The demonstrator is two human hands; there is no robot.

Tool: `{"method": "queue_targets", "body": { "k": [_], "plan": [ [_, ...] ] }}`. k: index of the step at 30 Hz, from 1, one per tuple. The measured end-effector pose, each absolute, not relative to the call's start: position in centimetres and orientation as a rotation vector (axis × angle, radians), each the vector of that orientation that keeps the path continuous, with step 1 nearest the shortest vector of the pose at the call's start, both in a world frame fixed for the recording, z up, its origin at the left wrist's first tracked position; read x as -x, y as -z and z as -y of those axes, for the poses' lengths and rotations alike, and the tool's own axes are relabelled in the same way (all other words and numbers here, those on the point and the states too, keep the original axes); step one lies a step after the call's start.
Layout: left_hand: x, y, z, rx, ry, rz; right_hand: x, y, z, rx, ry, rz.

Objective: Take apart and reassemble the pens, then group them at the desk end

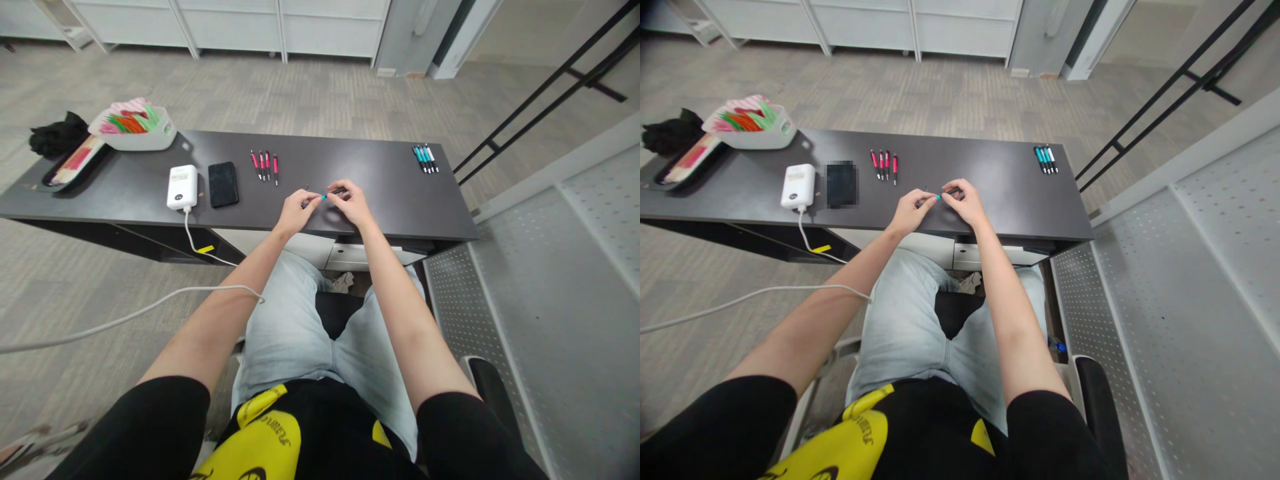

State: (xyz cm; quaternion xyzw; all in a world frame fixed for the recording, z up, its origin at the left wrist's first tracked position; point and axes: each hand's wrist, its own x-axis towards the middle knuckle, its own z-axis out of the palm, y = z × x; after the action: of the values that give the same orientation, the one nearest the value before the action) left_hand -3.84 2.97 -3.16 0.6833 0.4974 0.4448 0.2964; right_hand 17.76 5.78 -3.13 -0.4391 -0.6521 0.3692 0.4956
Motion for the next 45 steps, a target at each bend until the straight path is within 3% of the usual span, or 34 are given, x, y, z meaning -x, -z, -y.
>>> {"method": "queue_targets", "body": {
  "k": [7,17,45],
  "plan": [
    [4.2,3.4,-3.1,-1.916,-1.084,-1.235,-20.3,2.4,-5.6,1.103,-0.938,1.823],
    [4.3,4.0,-3.3,-2.001,-1.061,-1.189,-20.6,2.0,-4.6,1.081,-0.749,2.171],
    [3.4,3.9,-2.1,-2.128,-1.102,-1.287,-20.2,1.2,-4.2,1.313,-0.798,2.103]
  ]
}}
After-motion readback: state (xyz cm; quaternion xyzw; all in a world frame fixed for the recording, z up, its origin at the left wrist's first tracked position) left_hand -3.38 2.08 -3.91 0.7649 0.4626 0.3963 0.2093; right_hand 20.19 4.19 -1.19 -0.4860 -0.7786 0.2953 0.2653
